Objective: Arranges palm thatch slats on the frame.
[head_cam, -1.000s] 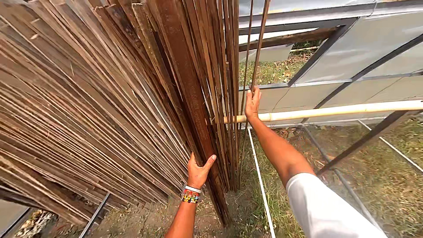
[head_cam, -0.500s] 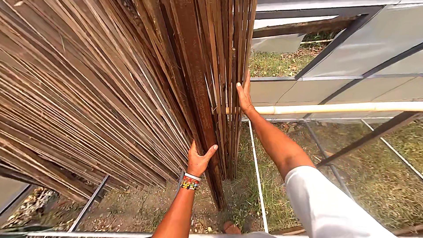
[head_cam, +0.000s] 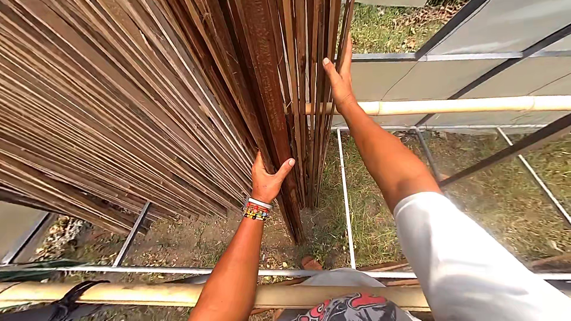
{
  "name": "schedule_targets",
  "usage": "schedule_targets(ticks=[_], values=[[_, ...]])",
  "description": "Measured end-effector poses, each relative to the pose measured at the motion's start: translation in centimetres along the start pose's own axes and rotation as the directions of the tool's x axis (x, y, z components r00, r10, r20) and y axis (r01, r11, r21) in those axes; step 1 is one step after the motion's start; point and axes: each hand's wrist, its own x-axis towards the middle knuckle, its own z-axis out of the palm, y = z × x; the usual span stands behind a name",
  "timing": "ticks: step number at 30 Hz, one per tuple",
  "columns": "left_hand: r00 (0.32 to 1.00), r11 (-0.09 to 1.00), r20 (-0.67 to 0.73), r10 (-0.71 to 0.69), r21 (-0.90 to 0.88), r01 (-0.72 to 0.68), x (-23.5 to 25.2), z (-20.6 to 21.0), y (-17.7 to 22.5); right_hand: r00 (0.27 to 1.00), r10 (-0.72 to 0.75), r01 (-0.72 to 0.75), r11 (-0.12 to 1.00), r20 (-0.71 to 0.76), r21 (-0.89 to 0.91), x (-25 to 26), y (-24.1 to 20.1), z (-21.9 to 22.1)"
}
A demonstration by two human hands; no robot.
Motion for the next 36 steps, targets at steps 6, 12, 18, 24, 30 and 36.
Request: schedule_targets(ticks=[6,12,18,24,30,36], values=[[1.000,1.000,0.013,0.020,-0.021,-0.019,0.0,0.2,0.0,0.996,0.075,-0.074,0.997,-0.048,0.024,-0.1,0.2,1.4],[0.999,0.999,0.027,0.037,-0.034,-0.036,-0.1,0.2,0.1,0.986,0.164,-0.164,0.984,-0.008,0.064,-0.5,-1.0,1.4],[0.999,0.995,0.038,0.032,-0.091,-0.028,-0.4,0.5,0.3,0.972,0.209,-0.197,0.974,-0.105,0.110,-0.5,-1.4,2.6],[0.997,0.986,-0.024,0.075,-0.148,-0.078,1.3,1.1,-0.2,0.968,0.238,-0.240,0.971,-0.085,-0.014,-0.2,-1.2,3.0],[1.000,0.996,0.001,0.022,-0.082,-0.022,-0.3,0.1,0.1,0.978,0.210,-0.210,0.975,0.004,0.068,-1.1,-1.6,1.5],[0.999,0.998,-0.051,-0.018,-0.054,0.015,0.9,0.4,-1.2,0.992,0.111,-0.105,0.990,-0.053,0.096,-1.1,0.0,0.7]])
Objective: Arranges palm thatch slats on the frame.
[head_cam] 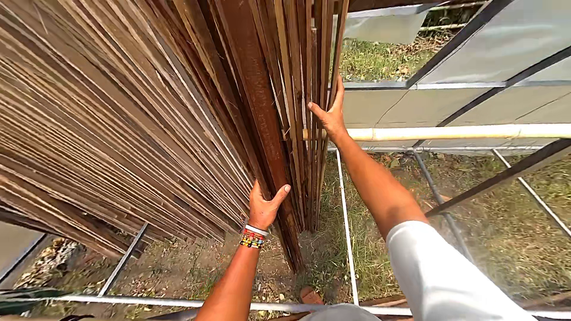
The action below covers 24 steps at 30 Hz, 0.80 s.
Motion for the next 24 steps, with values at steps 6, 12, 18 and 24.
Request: schedule_targets(ticks=[6,12,18,24], values=[[1.000,1.000,0.001,0.000,-0.003,0.000,0.3,0.4,-0.2,0.998,0.060,-0.060,0.998,-0.001,-0.010,-0.2,0.1,-0.6],[1.000,1.000,0.001,-0.020,0.009,0.020,0.6,0.5,-0.4,0.986,0.099,-0.097,0.995,0.136,-0.019,0.0,0.4,-0.7],[0.996,0.996,-0.048,-0.076,0.050,0.078,1.5,2.7,-1.0,0.975,0.108,-0.115,0.993,0.194,0.026,0.2,0.8,-0.3],[0.991,0.977,-0.063,-0.121,0.170,0.130,6.0,5.5,-2.0,0.975,0.117,-0.120,0.993,0.188,0.006,-0.2,0.6,-0.3]])
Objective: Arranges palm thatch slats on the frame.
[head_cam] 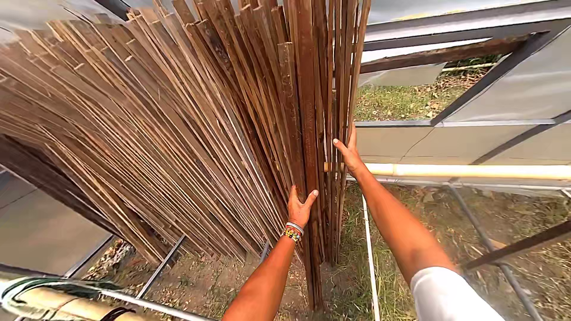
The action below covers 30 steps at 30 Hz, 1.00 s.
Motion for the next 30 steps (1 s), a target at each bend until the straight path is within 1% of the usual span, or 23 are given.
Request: schedule_targets(ticks=[3,5,9,13,15,18,23,25,27,29,30], values=[[1.000,0.999,0.008,-0.028,0.043,0.027,2.1,1.3,-0.3,1.000,-0.010,0.010,1.000,0.013,0.012,0.2,0.3,-0.1],[0.999,0.996,0.020,-0.050,0.075,0.049,2.5,1.5,-0.6,1.000,-0.018,0.018,1.000,0.015,0.024,0.2,0.5,-0.2],[0.997,0.994,0.066,-0.044,0.098,0.037,2.5,0.0,-1.4,0.999,-0.035,0.034,0.998,0.013,0.059,0.1,0.5,-0.3],[0.991,0.990,0.123,-0.049,0.137,0.032,2.7,-2.0,-1.1,0.995,-0.084,0.088,0.993,-0.049,0.074,-0.2,1.1,-0.4],[0.988,0.985,0.138,-0.071,0.166,0.047,2.8,-2.8,-1.2,0.995,-0.076,0.081,0.993,-0.063,0.084,-0.3,1.0,-0.7],[0.990,0.973,0.116,-0.084,0.222,0.057,2.9,-3.5,-1.2,0.997,-0.054,0.058,0.995,-0.048,0.083,-0.4,0.8,-0.9],[0.989,0.976,0.135,-0.056,0.215,0.026,3.3,-3.7,0.7,0.999,-0.046,0.046,0.992,-0.011,0.120,-0.4,0.7,-1.0],[0.996,0.979,0.090,-0.010,0.202,-0.008,3.4,-3.8,1.4,0.998,-0.057,0.057,0.988,-0.007,0.145,-0.5,0.7,-0.8],[1.000,0.985,-0.011,0.029,0.171,-0.027,3.4,-3.7,2.2,0.996,-0.089,0.091,0.977,-0.022,0.194,-0.5,0.9,-0.5],[0.987,0.978,-0.127,0.101,0.195,-0.075,3.2,-3.4,3.2,0.992,-0.117,0.124,0.963,-0.045,0.238,-0.5,1.2,-0.2],[0.977,0.969,-0.158,0.144,0.223,-0.107,3.1,-3.3,3.8,0.990,-0.131,0.141,0.955,-0.057,0.260,-0.5,1.3,-0.2]])
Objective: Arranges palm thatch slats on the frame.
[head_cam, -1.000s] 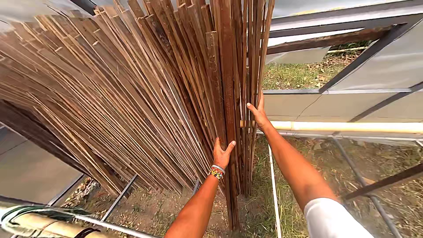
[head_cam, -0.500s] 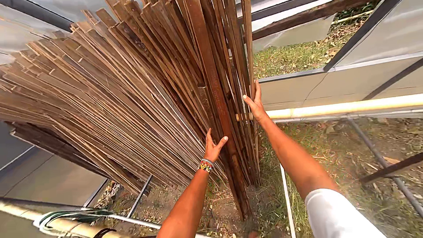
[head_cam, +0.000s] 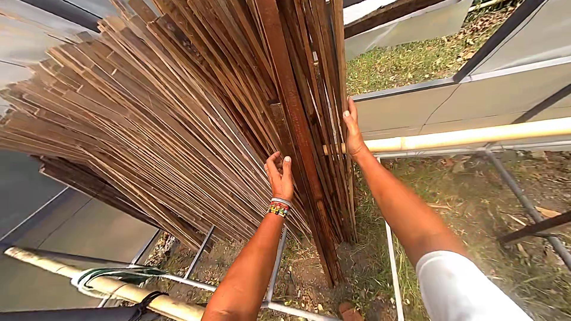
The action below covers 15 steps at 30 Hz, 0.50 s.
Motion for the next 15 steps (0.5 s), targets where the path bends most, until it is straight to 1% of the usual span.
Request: schedule_targets(ticks=[2,6,8,12,15], values=[[0.997,0.997,-0.039,0.073,0.029,-0.072,0.0,-0.1,1.6,1.000,-0.024,0.024,0.999,-0.009,0.038,0.0,0.2,0.1],[0.978,0.978,-0.022,0.210,-0.010,-0.210,1.9,0.4,4.7,1.000,-0.025,0.025,0.999,-0.019,0.045,-0.1,0.2,0.3],[0.962,0.961,-0.007,0.273,0.058,-0.272,2.5,0.8,5.9,0.998,-0.038,0.042,0.995,-0.045,0.092,0.1,0.6,0.4],[0.962,0.937,0.008,0.273,0.226,-0.267,2.3,1.4,6.9,0.985,0.013,0.016,0.987,-0.171,0.162,-0.1,1.6,0.3],[0.959,0.928,0.007,0.283,0.250,-0.275,2.2,1.6,6.7,0.980,0.061,-0.036,0.991,-0.190,0.130,-0.3,1.4,0.2]])
